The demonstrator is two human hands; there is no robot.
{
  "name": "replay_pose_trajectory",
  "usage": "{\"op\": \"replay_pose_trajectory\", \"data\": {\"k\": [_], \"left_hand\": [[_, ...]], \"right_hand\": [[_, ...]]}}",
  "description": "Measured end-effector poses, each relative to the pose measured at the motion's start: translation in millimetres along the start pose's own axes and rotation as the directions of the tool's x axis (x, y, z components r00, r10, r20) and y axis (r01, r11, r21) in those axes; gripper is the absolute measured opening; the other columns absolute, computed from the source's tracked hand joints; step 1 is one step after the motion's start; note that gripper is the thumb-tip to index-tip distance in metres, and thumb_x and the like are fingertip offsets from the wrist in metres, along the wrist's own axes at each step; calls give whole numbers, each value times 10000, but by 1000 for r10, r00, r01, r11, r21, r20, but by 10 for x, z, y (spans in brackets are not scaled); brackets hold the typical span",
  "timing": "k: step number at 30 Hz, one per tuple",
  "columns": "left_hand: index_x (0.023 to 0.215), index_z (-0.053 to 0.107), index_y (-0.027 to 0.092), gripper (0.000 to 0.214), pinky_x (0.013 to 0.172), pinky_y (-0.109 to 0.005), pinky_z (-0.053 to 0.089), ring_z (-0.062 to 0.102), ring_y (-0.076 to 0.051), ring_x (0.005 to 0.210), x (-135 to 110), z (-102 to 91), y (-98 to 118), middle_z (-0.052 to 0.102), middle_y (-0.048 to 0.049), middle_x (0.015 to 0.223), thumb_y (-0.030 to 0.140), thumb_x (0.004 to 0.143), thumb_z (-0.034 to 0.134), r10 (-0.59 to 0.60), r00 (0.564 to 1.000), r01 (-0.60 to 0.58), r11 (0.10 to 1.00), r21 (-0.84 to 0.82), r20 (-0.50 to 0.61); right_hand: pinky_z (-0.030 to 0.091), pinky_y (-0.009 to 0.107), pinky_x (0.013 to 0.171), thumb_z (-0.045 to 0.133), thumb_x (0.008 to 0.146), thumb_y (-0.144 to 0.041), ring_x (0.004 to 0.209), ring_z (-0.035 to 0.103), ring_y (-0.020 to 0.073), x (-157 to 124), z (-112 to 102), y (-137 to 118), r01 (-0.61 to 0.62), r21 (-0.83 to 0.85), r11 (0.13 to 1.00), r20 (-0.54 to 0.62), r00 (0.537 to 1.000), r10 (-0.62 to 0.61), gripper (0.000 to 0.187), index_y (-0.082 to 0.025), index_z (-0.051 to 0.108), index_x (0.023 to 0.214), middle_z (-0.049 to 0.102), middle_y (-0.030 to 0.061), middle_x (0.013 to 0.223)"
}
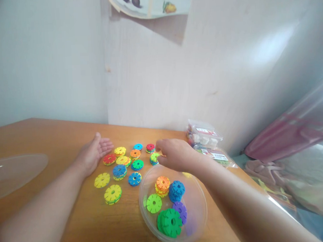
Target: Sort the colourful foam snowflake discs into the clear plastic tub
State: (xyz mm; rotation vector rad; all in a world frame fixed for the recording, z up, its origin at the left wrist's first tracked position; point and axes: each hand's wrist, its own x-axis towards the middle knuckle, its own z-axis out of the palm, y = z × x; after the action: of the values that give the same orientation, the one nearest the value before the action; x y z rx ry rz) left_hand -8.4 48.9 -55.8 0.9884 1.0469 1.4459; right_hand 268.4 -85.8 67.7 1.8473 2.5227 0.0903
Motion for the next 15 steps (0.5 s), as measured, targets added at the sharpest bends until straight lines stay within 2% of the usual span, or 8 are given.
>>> {"op": "replay_pose_trajectory", "data": {"k": [5,8,15], "left_hand": [[973,637,99,559,797,-329,553,699,-198,832,-9,1,0,707,-161,938,633,881,500,1,1000,-1,1000,-6,4],[975,641,103,558,782,-318,555,699,-192,822,2,-6,-17,708,-160,934,633,883,495,-1,1000,1,1000,-5,2],[968,652,120,576,777,-324,558,699,-196,817,21,-25,-54,708,-146,916,668,847,522,12,1000,-12,1000,-12,-6]], "right_hand": [[448,276,741,627,815,-369,945,649,210,531,138,59,49,51,998,114,992,-54,413,-192,655,1187,704,81,1122],[458,284,732,639,802,-410,962,649,221,757,191,-54,104,28,994,157,982,-107,443,-202,664,1192,705,81,1132],[489,346,781,651,765,-514,1061,631,281,1097,268,-334,155,-96,983,201,970,-133,575,-212,644,1254,675,131,1207]]}}
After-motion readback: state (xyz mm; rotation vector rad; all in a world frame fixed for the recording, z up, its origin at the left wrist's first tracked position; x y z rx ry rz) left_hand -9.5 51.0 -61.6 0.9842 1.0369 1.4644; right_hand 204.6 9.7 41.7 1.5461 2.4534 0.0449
